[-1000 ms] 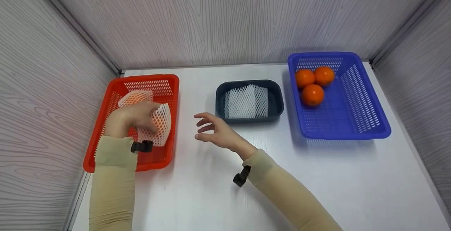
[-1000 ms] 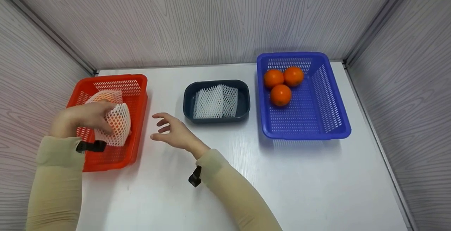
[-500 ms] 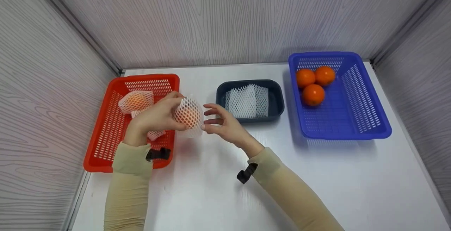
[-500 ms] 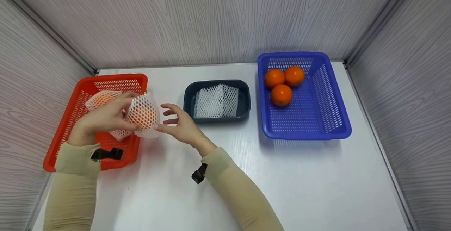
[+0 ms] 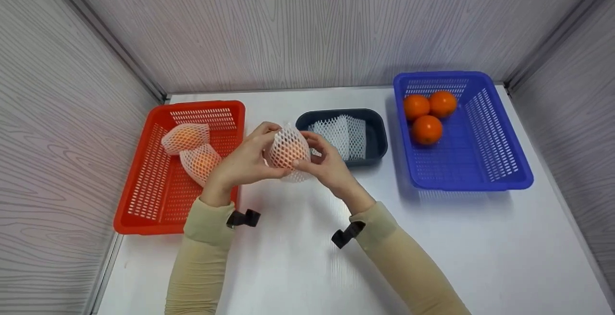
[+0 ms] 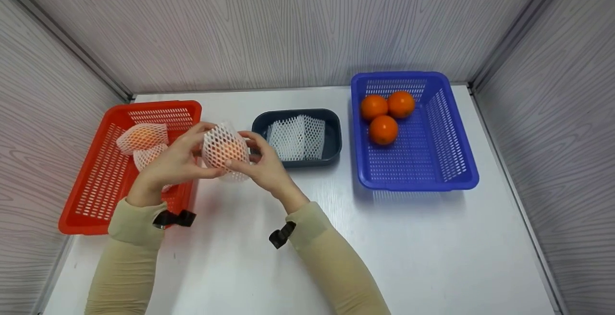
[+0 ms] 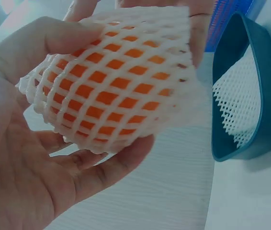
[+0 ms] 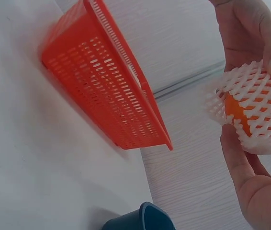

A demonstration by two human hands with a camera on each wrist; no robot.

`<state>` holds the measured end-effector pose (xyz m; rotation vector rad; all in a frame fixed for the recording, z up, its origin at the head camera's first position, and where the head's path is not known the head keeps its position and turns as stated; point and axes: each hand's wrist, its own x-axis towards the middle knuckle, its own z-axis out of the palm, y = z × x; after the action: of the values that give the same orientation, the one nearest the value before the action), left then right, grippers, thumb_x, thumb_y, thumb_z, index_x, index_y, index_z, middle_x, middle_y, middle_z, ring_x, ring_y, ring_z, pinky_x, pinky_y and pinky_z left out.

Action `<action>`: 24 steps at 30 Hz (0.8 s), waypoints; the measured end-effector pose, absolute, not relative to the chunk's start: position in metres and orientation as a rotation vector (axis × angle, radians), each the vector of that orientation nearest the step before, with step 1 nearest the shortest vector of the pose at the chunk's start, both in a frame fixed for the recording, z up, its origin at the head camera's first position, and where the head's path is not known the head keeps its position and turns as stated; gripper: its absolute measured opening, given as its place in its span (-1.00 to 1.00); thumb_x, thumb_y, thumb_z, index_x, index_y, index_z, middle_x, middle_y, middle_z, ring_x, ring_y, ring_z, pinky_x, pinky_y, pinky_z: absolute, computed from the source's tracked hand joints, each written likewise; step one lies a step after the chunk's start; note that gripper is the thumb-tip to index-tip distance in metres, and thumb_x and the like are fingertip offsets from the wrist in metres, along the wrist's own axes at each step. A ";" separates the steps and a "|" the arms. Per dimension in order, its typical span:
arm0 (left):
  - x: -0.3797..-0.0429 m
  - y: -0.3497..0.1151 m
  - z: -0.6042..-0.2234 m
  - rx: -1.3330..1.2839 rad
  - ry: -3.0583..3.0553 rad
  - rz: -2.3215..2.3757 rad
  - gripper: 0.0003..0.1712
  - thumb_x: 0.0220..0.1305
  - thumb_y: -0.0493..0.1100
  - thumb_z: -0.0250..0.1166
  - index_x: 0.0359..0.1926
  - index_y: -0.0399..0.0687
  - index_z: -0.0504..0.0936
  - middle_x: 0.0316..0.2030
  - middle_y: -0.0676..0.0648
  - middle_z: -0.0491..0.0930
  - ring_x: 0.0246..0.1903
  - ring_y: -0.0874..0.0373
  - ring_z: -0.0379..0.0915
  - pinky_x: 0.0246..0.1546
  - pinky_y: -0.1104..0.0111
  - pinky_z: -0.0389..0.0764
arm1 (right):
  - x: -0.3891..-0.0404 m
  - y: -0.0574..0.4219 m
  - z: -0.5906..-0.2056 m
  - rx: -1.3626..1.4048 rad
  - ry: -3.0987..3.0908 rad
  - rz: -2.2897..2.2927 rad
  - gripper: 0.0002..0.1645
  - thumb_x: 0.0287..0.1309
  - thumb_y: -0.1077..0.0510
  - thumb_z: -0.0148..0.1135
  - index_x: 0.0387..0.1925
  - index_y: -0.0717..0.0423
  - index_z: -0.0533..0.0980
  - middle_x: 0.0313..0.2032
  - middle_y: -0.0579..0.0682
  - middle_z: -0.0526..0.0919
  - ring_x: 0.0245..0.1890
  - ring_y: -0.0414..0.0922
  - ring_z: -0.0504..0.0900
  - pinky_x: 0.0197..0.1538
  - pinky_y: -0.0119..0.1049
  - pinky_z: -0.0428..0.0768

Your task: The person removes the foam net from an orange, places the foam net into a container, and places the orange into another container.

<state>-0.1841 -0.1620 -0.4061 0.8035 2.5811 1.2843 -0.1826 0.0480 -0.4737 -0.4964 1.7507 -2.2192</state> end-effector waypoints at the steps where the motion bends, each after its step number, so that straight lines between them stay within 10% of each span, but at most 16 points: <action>1: -0.184 -0.160 -0.408 0.824 2.588 1.323 -0.30 -0.01 -0.14 0.57 0.19 -0.10 0.54 0.12 -0.04 0.35 0.03 0.10 0.35 -0.04 0.22 0.59 | -0.183 0.051 -0.473 -0.483 1.746 -2.231 -0.12 0.07 0.14 0.44 0.38 0.14 0.25 0.19 0.21 0.36 0.04 0.13 0.57 0.04 -0.08 0.59; 11: -0.173 -0.129 -0.436 0.774 2.582 1.675 0.04 -0.02 -0.04 0.59 0.44 0.05 0.23 0.24 -0.03 0.39 0.16 0.11 0.33 -0.12 0.21 0.61 | -0.180 0.085 -0.484 -0.396 1.587 -2.358 -0.04 0.00 0.13 0.47 0.38 0.23 0.19 0.20 0.25 0.34 0.05 0.12 0.53 0.02 -0.10 0.59; 24: -0.174 -0.103 -0.495 0.457 2.280 1.898 -0.37 0.34 0.06 0.28 0.26 -0.27 0.46 0.08 -0.15 0.54 0.06 0.04 0.46 0.06 0.19 0.52 | -0.172 0.119 -0.518 -0.382 1.328 -2.500 -0.31 0.05 0.20 0.45 0.22 0.02 0.38 0.05 0.12 0.48 0.00 -0.04 0.50 -0.02 -0.15 0.58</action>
<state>-0.1739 -0.1026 -0.4945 0.4574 2.2797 1.8980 -0.1717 0.1192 -0.5175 -0.3825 1.3279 -2.5001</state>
